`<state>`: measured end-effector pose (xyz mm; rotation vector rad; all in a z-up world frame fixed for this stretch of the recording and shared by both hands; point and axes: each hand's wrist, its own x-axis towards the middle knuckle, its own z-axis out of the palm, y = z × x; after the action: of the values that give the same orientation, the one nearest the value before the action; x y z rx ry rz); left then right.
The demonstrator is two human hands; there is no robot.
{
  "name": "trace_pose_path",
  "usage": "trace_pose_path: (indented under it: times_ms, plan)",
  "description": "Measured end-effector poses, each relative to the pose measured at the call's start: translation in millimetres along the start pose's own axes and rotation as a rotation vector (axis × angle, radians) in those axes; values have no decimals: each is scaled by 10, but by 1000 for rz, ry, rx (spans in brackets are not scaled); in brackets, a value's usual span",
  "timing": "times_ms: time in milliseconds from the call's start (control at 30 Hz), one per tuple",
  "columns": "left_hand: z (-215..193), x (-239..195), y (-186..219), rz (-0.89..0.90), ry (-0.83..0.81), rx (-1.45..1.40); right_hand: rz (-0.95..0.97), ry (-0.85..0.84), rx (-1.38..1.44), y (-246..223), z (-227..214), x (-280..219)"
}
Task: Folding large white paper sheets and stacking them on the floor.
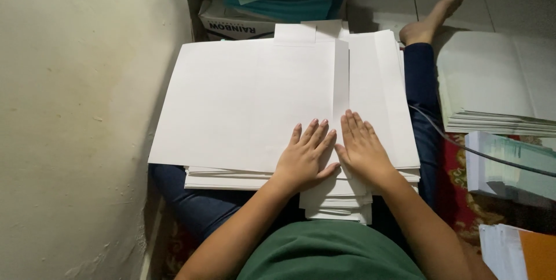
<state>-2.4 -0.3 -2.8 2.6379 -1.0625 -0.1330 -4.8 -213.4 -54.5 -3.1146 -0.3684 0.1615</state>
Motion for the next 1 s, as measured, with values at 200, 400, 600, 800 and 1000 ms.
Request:
trace_pose_path:
  times_ms: [200, 400, 600, 800, 1000]
  plan:
    - [-35, -1, 12, -1, -31, 4, 42, 75, 52, 343, 121, 671]
    - [-82, -15, 25, -19, -53, -38, 65, 110, 91, 377, 99, 908]
    - [-120, -17, 34, -35, -57, -33, 39, 82, 14, 200, 161, 372]
    - [-146, -26, 44, -27, -84, -13, 63, 45, 62, 291, 31, 643]
    - [-165, -39, 53, -28, -87, -38, 102, 67, 99, 503, -37, 1252]
